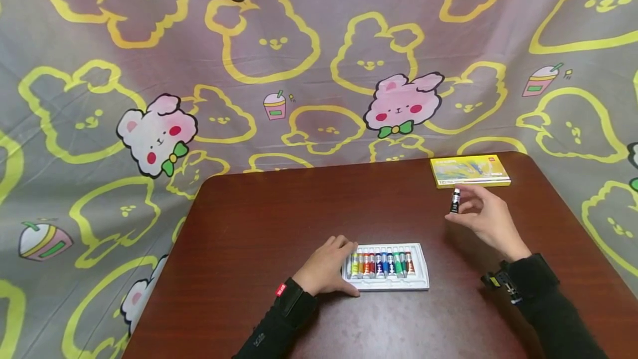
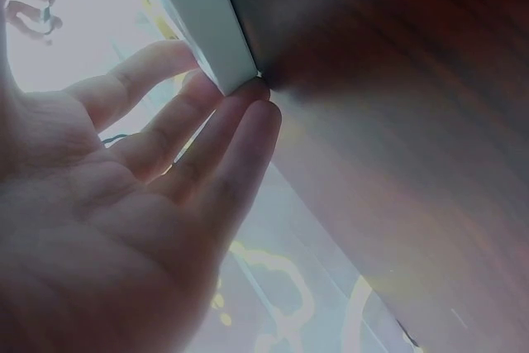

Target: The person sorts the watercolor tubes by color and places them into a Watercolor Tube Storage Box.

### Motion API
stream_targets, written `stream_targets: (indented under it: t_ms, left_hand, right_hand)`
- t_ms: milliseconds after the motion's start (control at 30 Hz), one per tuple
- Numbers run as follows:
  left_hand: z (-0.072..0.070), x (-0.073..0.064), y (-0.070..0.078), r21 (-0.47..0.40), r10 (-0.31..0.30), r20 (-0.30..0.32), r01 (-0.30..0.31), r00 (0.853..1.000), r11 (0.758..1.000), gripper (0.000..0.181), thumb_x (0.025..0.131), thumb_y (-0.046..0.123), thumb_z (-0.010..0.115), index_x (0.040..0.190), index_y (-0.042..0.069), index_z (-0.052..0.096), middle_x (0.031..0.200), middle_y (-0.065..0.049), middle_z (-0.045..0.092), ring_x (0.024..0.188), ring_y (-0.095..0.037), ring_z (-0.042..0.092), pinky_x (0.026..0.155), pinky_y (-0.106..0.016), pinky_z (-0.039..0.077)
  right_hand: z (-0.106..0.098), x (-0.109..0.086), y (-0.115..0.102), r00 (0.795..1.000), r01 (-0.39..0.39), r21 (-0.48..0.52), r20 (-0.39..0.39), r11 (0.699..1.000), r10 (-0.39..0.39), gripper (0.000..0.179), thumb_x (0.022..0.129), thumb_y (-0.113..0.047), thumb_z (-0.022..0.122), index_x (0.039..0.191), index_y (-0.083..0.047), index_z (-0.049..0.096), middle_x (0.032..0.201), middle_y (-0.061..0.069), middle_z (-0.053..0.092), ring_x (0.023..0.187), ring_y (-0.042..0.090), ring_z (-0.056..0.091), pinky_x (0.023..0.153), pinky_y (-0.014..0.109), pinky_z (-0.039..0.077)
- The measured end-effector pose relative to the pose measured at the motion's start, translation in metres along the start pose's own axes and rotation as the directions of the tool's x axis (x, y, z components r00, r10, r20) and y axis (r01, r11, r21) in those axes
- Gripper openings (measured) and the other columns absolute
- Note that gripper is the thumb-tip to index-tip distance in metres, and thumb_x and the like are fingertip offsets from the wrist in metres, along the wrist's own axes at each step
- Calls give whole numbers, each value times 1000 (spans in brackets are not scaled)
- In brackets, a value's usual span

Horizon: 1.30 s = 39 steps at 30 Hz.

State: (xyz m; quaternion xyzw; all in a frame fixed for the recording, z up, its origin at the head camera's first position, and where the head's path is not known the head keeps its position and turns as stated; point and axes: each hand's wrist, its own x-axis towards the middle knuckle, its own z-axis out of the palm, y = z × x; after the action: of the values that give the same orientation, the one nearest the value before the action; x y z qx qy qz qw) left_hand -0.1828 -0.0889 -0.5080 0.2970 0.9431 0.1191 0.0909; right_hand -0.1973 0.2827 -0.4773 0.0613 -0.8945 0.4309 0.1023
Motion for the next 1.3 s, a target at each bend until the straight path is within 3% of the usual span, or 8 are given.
stream_targets:
  t_ms: [133,233,400,533,733,1000,1100,1300]
  left_hand:
    - [-1,1,0,0,1,11,-1,1000,1000,103,58,59,86,143,12,50,128,-3,55,111,-16,45,96,-38,51]
    - [-1,1,0,-4,2,16,-2,1000,1000,103,58,59,86,143,12,50,128,-4,55,112,-16,45,96,-39,51]
    - [-3,0,0,-18,-1,15,1,1000,1000,102,59,58,86,143,13,50,128,-4,55,111,-17,45,96,-40,51]
    - [-4,0,-1,-17,-6,11,6,1000,1000,101,59,57,86,143,13,50,128,-3,55,112,-17,45,96,-40,51]
    - [-2,1,-1,-8,3,16,-3,1000,1000,102,59,59,85,143,13,50,128,-3,55,111,-16,45,96,-39,51]
    - [-1,1,-1,-12,1,21,0,1000,1000,102,59,60,85,142,13,50,128,-4,55,111,-17,45,96,-39,51]
    - [-1,1,-1,-11,4,22,-4,1000,1000,103,59,60,85,143,13,50,128,-4,55,111,-17,45,96,-39,51]
    - [-2,0,0,-10,-8,23,8,1000,1000,101,60,58,85,143,13,49,130,-4,55,112,-17,45,96,-38,52]
  right_hand:
    - [3,-1,-4,999,31,-44,-36,999,-32,69,74,-28,84,135,-12,56,106,13,68,77,3,62,62,16,48]
    - [10,-7,-9,999,50,-26,-1,998,-50,65,73,-24,85,132,-14,58,110,12,68,78,5,65,63,17,51]
    - [38,-24,-20,978,82,-2,193,997,-80,61,70,-12,86,126,-8,61,108,13,69,75,8,66,61,25,56]
    - [63,-36,-26,948,117,-90,308,989,-84,57,67,-11,88,119,-7,65,95,7,69,69,7,60,58,25,54]
    - [80,-42,-26,944,188,-241,312,952,-107,57,60,-24,92,111,-11,69,89,-2,66,76,12,53,67,32,52]
    - [79,-43,-15,934,217,-276,338,936,-117,57,65,-34,89,116,-13,73,93,2,53,77,13,47,63,27,46]
    - [78,-46,-14,923,267,-332,357,905,-141,59,67,-39,86,119,-15,72,88,2,50,74,13,43,59,25,42]
    - [77,-50,-18,905,371,-482,379,794,-193,58,71,-48,80,121,-19,71,84,3,53,71,14,44,57,24,44]
